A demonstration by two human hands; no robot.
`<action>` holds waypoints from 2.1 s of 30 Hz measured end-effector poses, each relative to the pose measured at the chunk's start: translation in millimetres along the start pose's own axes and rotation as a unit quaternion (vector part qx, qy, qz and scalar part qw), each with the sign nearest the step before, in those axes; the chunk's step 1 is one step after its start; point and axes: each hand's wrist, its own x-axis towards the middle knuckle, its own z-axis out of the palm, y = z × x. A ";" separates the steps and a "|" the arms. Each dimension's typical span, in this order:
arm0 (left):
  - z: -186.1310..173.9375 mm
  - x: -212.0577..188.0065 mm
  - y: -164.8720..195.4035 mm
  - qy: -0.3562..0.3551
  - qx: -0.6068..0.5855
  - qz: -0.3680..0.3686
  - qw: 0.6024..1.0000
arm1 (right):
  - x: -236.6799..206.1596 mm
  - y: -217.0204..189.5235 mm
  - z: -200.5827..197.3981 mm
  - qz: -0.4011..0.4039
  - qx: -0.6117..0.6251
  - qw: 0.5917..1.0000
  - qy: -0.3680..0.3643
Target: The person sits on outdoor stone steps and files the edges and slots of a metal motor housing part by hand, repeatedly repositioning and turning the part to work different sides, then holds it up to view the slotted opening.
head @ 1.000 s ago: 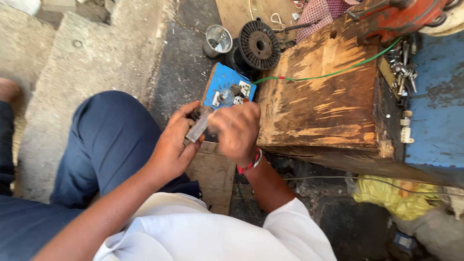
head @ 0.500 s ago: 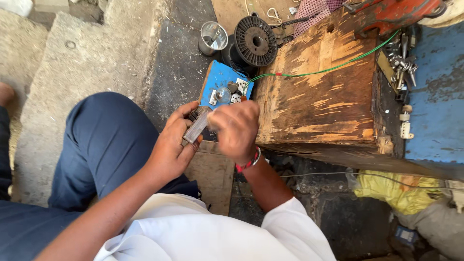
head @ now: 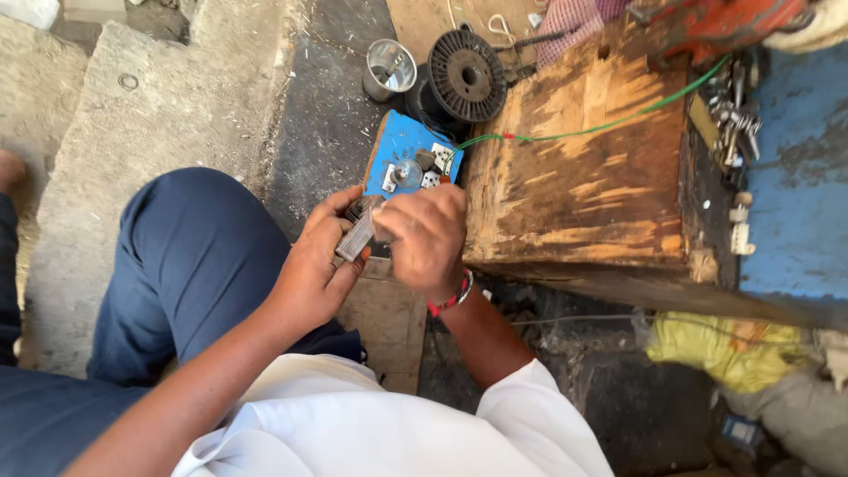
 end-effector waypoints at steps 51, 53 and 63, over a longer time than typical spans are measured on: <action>-24.5 -12.1 -10.0 0.121 -0.532 -0.223 0.808 | -69.0 34.1 53.4 0.417 0.732 0.518 0.147; -28.7 -11.5 -10.3 0.124 -0.524 -0.233 0.810 | -68.0 33.9 54.5 0.459 0.722 0.496 0.149; -22.0 -26.1 -39.1 0.110 -0.581 -0.210 0.779 | -69.2 32.6 57.7 0.481 0.716 0.490 0.125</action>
